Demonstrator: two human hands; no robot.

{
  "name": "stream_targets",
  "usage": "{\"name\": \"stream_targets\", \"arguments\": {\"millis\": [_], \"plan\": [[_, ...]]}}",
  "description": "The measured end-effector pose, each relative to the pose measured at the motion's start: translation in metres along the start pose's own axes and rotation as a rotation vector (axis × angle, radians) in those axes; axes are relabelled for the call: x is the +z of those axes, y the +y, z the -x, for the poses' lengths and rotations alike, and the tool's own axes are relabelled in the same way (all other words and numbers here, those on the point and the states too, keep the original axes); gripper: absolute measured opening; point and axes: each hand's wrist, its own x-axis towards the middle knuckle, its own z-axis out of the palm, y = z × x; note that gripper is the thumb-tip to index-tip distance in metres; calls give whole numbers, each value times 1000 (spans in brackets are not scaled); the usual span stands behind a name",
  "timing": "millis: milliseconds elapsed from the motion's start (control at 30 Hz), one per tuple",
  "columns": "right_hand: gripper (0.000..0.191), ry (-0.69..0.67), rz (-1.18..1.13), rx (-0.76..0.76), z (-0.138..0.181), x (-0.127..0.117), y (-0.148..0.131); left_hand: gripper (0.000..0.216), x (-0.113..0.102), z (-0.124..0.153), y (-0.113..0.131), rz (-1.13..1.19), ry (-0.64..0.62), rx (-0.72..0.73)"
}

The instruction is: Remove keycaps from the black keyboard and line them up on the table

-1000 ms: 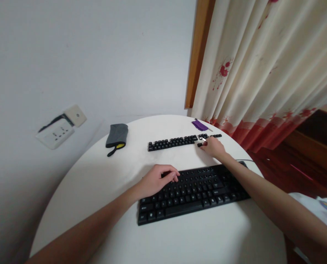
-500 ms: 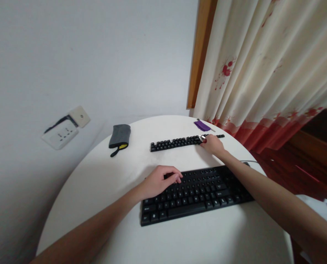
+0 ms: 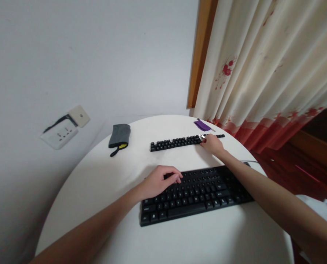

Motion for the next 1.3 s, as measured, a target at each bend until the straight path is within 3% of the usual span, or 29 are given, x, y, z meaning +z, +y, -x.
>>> {"name": "stream_targets", "arguments": {"millis": [333,533,800,933,1033,1200,1300], "plan": [[18,3,-16,4,4,-3,-3,24,1,0,-3,48,-5,-6],[27,79,-73,-12,21,-23,-2,24,1,0,-3,40,-4,-9],[56,448,-728,-52,79,-65,31,24,1,0,2,14,-3,-15],[55,533,-1055,-71,105,-72,36,25,1,0,3,-8,-2,-15],[53,578,-1174,-103,113,-69,37,25,1,-1,3,-25,8,-15],[51,538,-1210,-116,116,-63,43,26,1,-2,3,-29,15,-3],[53,524,-1031,-123,116,-63,47,26,0,-2,2,-42,18,-3]]}}
